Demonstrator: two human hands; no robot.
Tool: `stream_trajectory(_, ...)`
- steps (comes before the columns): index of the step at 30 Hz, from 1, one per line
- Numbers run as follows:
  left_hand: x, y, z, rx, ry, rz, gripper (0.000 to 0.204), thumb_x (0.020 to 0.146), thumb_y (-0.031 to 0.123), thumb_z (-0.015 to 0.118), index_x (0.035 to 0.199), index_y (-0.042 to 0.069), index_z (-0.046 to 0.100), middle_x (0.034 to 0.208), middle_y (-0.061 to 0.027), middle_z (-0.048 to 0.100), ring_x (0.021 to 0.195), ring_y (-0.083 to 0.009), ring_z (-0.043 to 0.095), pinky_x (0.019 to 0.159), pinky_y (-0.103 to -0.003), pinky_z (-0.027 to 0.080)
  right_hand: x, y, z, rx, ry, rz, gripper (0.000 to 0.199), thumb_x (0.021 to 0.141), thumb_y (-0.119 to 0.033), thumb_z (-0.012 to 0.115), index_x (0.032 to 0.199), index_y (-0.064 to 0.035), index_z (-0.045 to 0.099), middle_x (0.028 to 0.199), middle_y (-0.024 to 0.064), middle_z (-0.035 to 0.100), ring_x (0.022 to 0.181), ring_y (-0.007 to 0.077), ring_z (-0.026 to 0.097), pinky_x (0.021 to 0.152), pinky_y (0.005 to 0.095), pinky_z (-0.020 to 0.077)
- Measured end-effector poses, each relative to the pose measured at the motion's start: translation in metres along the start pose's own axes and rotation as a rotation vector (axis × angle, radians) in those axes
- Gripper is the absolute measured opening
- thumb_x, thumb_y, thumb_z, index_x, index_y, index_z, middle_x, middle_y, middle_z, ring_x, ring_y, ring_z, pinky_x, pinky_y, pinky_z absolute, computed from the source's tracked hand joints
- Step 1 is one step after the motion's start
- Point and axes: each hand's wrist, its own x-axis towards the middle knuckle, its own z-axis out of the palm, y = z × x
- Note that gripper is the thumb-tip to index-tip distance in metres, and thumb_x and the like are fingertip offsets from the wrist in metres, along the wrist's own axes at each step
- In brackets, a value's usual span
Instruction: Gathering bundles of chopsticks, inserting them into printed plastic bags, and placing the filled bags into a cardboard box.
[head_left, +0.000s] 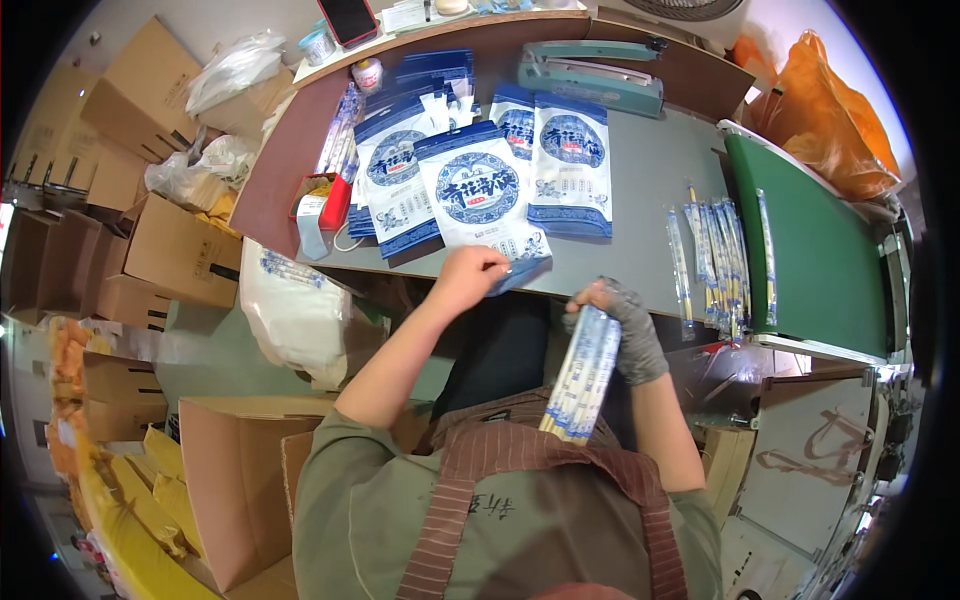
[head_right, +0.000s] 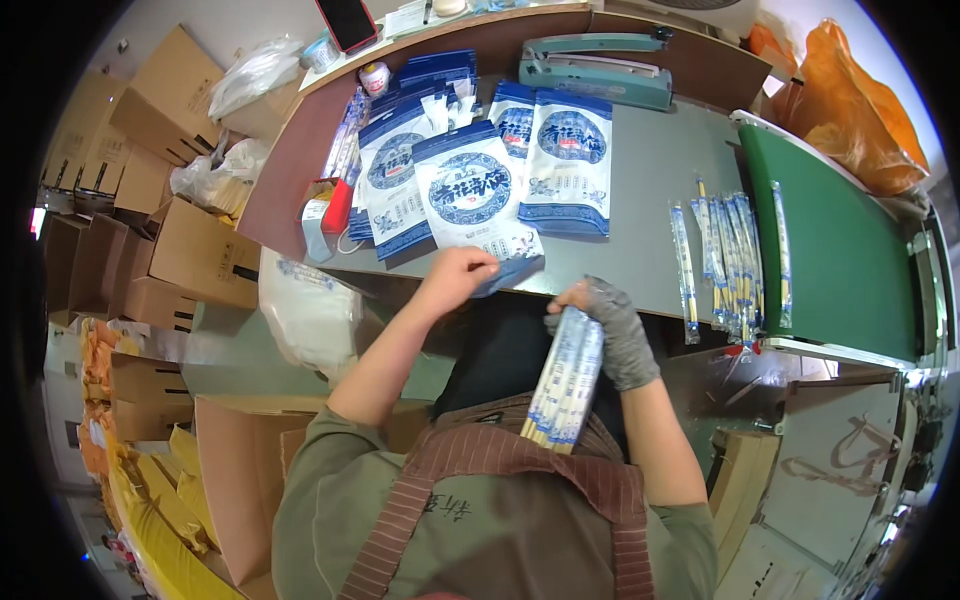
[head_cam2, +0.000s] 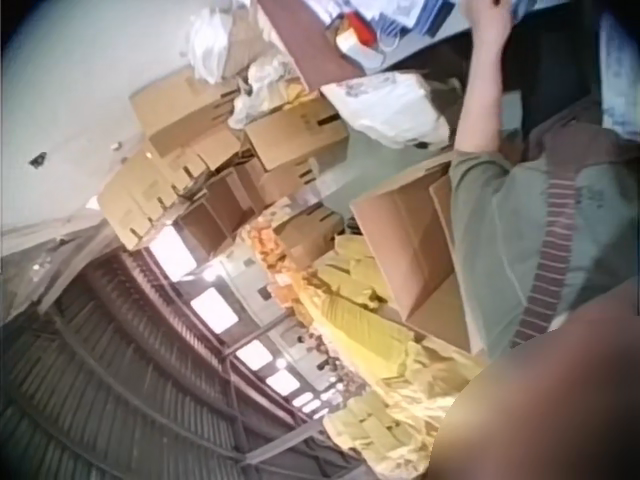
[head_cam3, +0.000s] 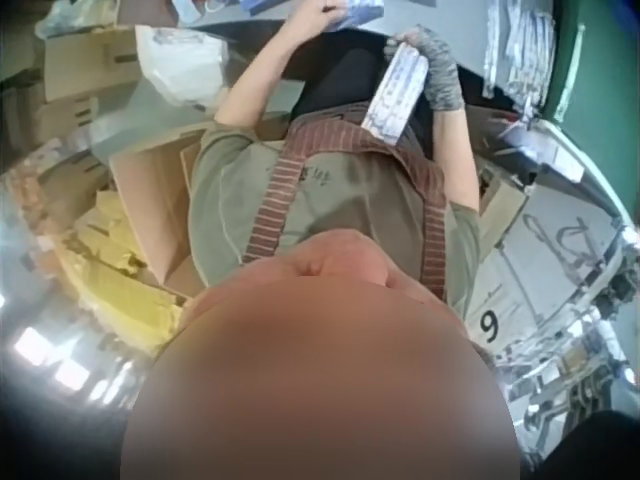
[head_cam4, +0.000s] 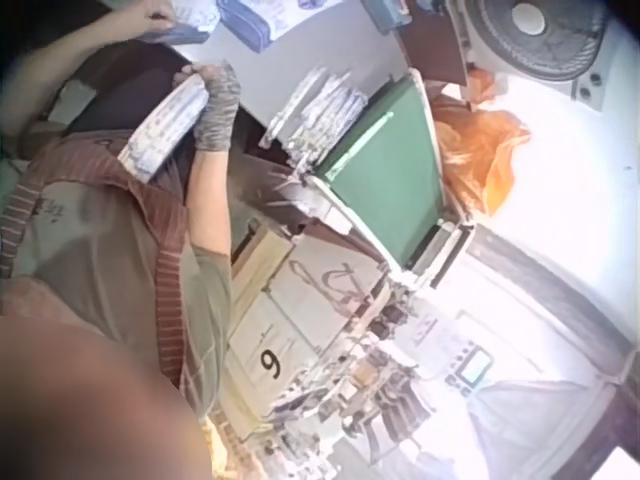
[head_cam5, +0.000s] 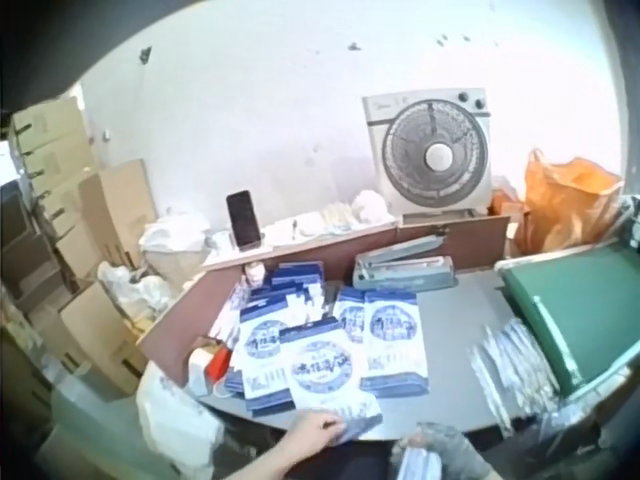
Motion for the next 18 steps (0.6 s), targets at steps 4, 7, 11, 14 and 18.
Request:
stream_trajectory(4,-0.012,0.014,0.029,-0.109,-0.055,0.099,0.019,0.077,0.001,0.061,0.095,-0.001,0.066,0.086,-0.0213,0.065,0.08,-0.0336,0.064,0.072,-0.035,0.048,0.032,0.002,0.045,-0.065,-0.198,-0.072,0.027,0.085,-0.026,0.061,0.088,0.0004,0.065,0.086,0.0094,0.065,0.081,0.0165,0.062,0.077,0.0285,0.0487)
stream_trajectory(7,-0.011,0.011,0.028,-0.289,-0.023,-0.035,0.029,0.078,-0.009,0.058,0.106,-0.004,0.062,0.088,-0.0039,0.067,0.083,-0.0062,0.056,0.075,-0.025,0.045,0.076,0.051,0.023,0.086,-0.222,0.011,0.026,0.086,-0.025,0.062,0.087,0.0011,0.067,0.087,0.0077,0.066,0.083,0.015,0.06,0.077,0.0273,0.0468)
stream_trajectory(11,-0.027,0.007,0.03,-0.6,0.152,-0.276,0.03,0.082,-0.009,0.058,0.112,-0.003,0.057,0.086,-0.0063,0.066,0.079,-0.0091,0.061,0.072,-0.023,0.048,0.09,0.069,0.005,-0.044,-0.107,0.093,0.025,0.089,-0.024,0.06,0.091,0.0009,0.064,0.092,0.0123,0.065,0.083,0.0191,0.063,0.081,0.0322,0.05)
stream_trajectory(14,-0.02,0.03,0.035,-0.574,0.499,-0.044,0.025,0.086,-0.004,0.061,0.11,0.0,0.057,0.085,-0.0044,0.064,0.073,-0.009,0.058,0.069,-0.022,0.047,0.088,0.063,0.012,-0.401,-0.045,-0.051,0.025,0.091,-0.023,0.059,0.097,0.0005,0.064,0.092,0.0099,0.065,0.085,0.0185,0.061,0.081,0.0318,0.0483)
stream_trajectory(18,-0.042,0.061,0.017,-0.149,0.514,0.316,0.015,0.08,-0.002,0.066,0.094,0.001,0.063,0.084,-0.0106,0.062,0.073,-0.0214,0.062,0.067,-0.028,0.049,0.036,0.03,0.051,-0.454,0.001,-0.064,0.026,0.094,-0.022,0.056,0.109,-0.0012,0.06,0.096,0.0087,0.064,0.093,0.0169,0.058,0.084,0.0306,0.0457)
